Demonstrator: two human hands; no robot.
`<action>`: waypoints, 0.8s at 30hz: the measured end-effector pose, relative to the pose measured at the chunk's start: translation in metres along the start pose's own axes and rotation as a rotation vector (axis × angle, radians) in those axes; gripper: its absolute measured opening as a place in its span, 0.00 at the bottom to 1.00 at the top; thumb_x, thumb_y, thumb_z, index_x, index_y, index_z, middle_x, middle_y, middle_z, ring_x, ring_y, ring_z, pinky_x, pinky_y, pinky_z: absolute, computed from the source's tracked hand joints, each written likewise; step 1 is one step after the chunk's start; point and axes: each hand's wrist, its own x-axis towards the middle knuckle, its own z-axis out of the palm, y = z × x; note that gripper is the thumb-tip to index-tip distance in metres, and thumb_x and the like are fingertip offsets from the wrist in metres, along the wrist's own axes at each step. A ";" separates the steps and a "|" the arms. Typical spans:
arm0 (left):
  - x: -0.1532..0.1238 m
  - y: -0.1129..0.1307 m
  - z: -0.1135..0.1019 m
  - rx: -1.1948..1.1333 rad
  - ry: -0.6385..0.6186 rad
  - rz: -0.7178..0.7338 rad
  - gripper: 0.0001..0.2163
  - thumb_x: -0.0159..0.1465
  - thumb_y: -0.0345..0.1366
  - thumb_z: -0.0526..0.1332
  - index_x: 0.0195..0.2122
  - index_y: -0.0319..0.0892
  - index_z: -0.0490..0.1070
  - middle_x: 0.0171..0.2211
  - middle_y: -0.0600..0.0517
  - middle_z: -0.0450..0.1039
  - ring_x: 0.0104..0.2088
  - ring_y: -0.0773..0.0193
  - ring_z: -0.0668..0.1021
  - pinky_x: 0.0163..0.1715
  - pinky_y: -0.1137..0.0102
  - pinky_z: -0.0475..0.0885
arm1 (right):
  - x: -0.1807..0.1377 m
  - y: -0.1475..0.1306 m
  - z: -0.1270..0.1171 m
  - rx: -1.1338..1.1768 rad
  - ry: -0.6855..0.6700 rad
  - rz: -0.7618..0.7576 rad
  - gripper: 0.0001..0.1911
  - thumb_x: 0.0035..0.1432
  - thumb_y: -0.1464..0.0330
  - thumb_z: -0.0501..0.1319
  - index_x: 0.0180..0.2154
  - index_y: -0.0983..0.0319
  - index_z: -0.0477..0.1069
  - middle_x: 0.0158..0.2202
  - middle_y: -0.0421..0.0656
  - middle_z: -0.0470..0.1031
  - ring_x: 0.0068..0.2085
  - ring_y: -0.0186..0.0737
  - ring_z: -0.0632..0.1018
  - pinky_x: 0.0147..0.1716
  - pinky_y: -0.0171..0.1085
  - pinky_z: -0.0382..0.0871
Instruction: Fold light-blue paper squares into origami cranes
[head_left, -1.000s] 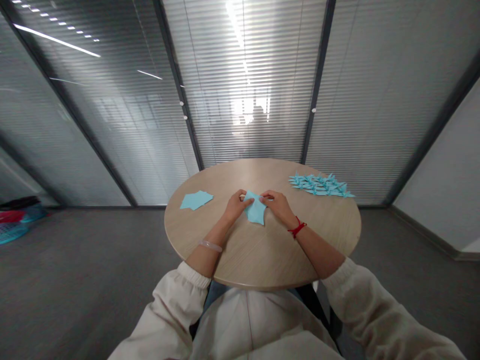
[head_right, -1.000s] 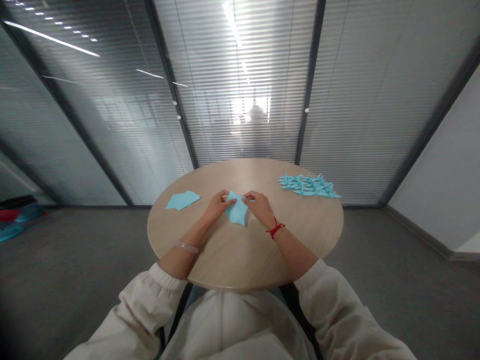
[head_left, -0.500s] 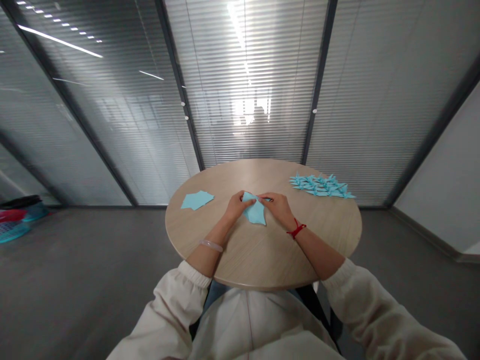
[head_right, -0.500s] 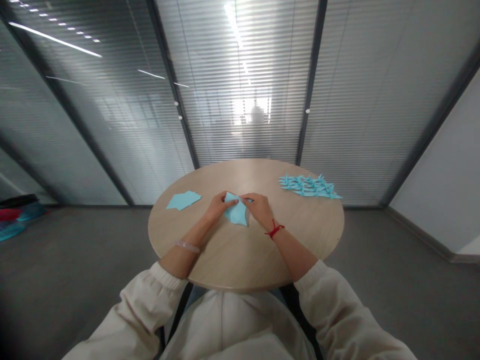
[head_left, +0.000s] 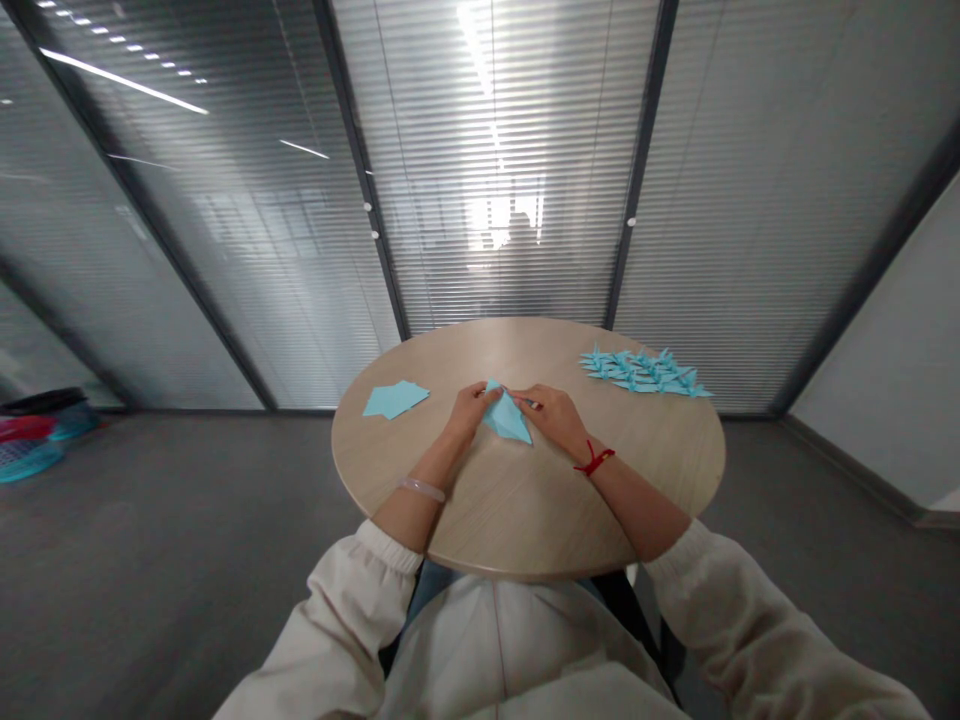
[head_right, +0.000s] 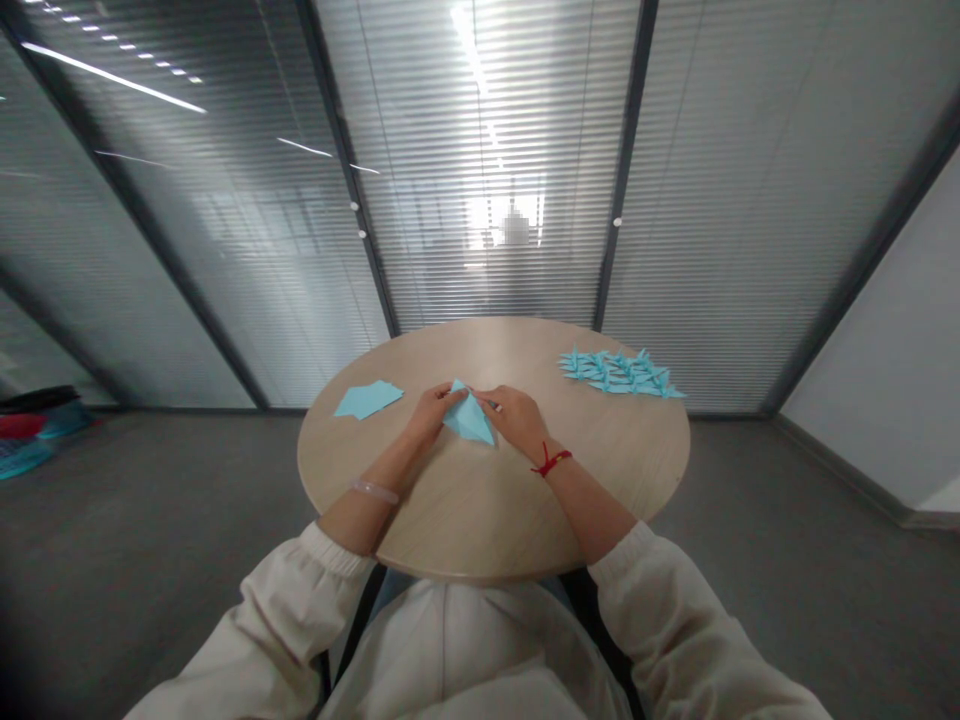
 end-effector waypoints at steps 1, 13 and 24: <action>0.000 0.001 0.000 -0.011 -0.001 -0.014 0.17 0.47 0.48 0.67 0.25 0.37 0.71 0.22 0.54 0.67 0.23 0.69 0.66 0.26 0.72 0.62 | 0.000 0.000 0.000 -0.023 -0.012 -0.004 0.15 0.64 0.63 0.55 0.48 0.59 0.75 0.40 0.46 0.78 0.38 0.38 0.76 0.39 0.34 0.67; -0.003 0.009 0.000 0.270 0.009 0.116 0.22 0.48 0.55 0.66 0.23 0.37 0.70 0.20 0.55 0.63 0.23 0.70 0.63 0.23 0.74 0.57 | 0.001 -0.011 -0.001 0.111 0.044 0.063 0.16 0.64 0.63 0.52 0.42 0.62 0.76 0.41 0.48 0.78 0.42 0.41 0.76 0.43 0.38 0.67; -0.003 0.011 0.001 0.309 -0.093 0.189 0.16 0.52 0.46 0.65 0.31 0.38 0.78 0.31 0.48 0.78 0.32 0.61 0.75 0.35 0.70 0.67 | 0.005 0.008 0.010 0.695 -0.018 0.380 0.16 0.50 0.57 0.63 0.31 0.63 0.77 0.30 0.44 0.79 0.33 0.40 0.77 0.38 0.38 0.68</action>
